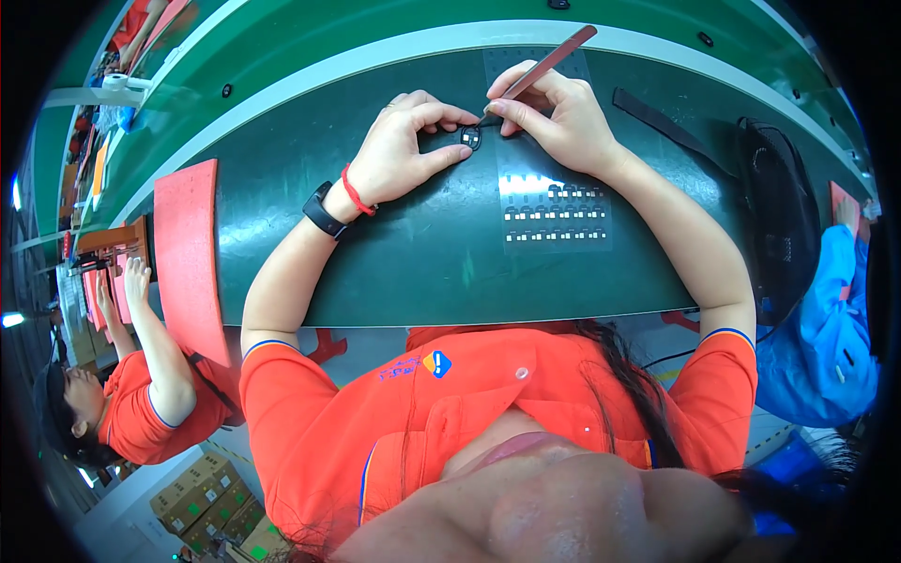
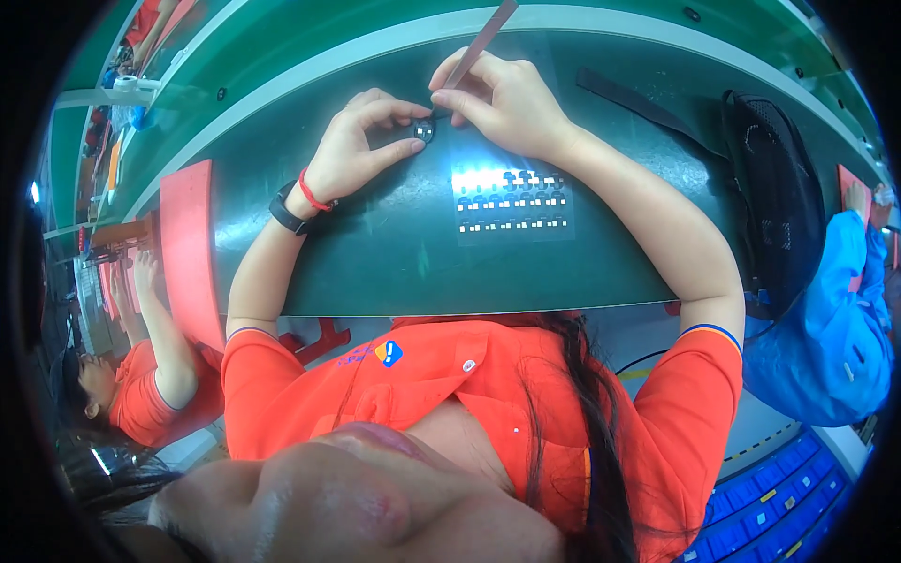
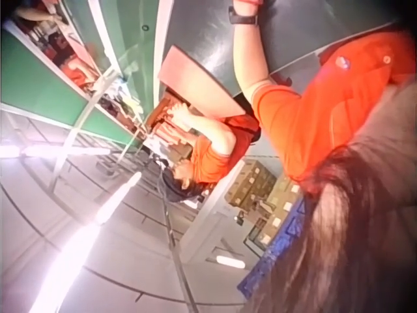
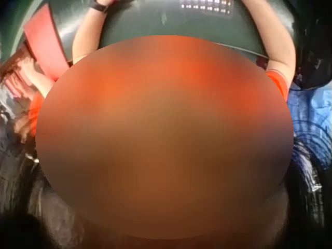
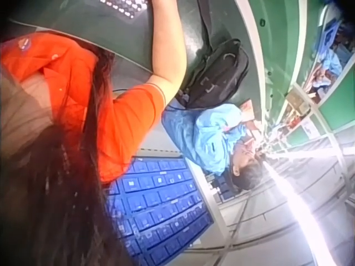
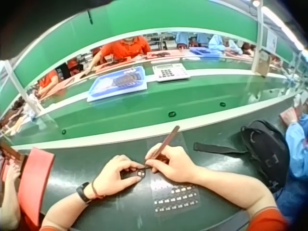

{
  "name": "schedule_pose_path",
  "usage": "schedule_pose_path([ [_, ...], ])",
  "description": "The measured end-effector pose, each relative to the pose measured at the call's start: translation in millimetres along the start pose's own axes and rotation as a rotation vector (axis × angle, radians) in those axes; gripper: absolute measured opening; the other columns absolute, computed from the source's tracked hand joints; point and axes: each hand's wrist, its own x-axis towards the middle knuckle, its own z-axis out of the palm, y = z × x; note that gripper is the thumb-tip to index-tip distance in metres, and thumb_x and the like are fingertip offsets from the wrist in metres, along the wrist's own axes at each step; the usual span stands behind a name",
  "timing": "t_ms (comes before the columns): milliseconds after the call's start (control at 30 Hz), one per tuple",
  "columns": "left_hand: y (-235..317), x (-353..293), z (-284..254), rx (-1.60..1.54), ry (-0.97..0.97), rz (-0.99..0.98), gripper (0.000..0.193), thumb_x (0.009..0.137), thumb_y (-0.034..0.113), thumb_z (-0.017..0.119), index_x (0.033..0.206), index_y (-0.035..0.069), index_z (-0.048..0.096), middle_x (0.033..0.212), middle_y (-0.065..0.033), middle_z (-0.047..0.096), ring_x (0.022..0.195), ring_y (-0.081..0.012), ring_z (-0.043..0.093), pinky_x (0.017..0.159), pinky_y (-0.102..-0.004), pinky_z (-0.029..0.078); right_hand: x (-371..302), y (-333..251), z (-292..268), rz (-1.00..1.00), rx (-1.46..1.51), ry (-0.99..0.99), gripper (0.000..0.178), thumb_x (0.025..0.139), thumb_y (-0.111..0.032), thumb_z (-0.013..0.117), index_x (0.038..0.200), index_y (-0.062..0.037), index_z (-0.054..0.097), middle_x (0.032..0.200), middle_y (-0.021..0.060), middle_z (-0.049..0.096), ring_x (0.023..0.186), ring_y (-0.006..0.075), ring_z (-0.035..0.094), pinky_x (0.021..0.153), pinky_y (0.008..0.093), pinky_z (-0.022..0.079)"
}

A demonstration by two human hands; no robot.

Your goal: Assembling or inspecting small electronic components at a workbench.

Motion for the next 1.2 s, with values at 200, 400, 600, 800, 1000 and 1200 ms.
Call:
schedule_pose_path([
  [200,-17,28,-15,-0.136,0.002,-0.136,0.031,0.08,0.016,0.072,0.108,0.004,0.067,0.095,-0.0061,0.064,0.087,-0.0142,0.059,0.081,-0.027,0.048,-6,-3,-17,0.095,0.305,0.072,0.017,0.092,-0.006,0.059,0.107,0.0002,0.056,0.091,0.0121,0.066,0.072,0.0122,0.065,0.068,0.0234,0.053],
  [400,-116,86,-35,0.419,0.615,0.024,0.02,0.076,0.019,0.069,0.092,0.007,0.069,0.085,-0.0126,0.064,0.083,-0.0318,0.059,0.077,-0.0399,0.047,-40,-7,-42,0.225,0.307,0.088,0.019,0.092,-0.012,0.06,0.108,-0.0011,0.056,0.092,0.0122,0.067,0.075,0.0138,0.066,0.068,0.0234,0.053],
  [600,-95,80,-24,0.452,0.537,-0.035,0.028,0.077,0.015,0.067,0.104,0.006,0.065,0.097,-0.0147,0.062,0.092,-0.034,0.056,0.082,-0.0404,0.045,-79,-14,-56,0.278,0.25,0.065,0.017,0.093,-0.009,0.058,0.107,-0.0009,0.054,0.094,0.0116,0.065,0.082,0.0155,0.067,0.074,0.0245,0.054],
  [800,28,32,15,0.129,0.017,0.524,0.031,0.079,0.023,0.073,0.104,0.008,0.066,0.11,-0.0122,0.062,0.104,-0.0319,0.056,0.089,-0.0392,0.045,-92,-12,-51,0.278,0.279,0.1,0.017,0.092,-0.007,0.058,0.108,-0.0005,0.054,0.095,0.0116,0.065,0.084,0.0154,0.067,0.076,0.0246,0.053],
  [1000,50,-11,42,0.238,-0.185,0.527,0.049,0.081,0.046,0.066,0.119,0.015,0.06,0.123,-0.0115,0.052,0.115,-0.0273,0.049,0.096,-0.0416,0.037,-88,-9,-42,0.225,0.186,0.058,0.017,0.092,-0.007,0.059,0.108,-0.0004,0.054,0.095,0.0099,0.064,0.084,0.0136,0.066,0.074,0.0234,0.053],
  [1200,47,-12,46,0.303,-0.154,0.546,0.047,0.081,0.043,0.066,0.118,0.016,0.061,0.123,-0.0102,0.053,0.115,-0.0258,0.049,0.096,-0.0404,0.038,-88,-8,-42,0.249,0.191,0.062,0.016,0.093,-0.007,0.059,0.106,-0.0004,0.055,0.094,0.01,0.064,0.084,0.0132,0.065,0.075,0.0237,0.053],
])
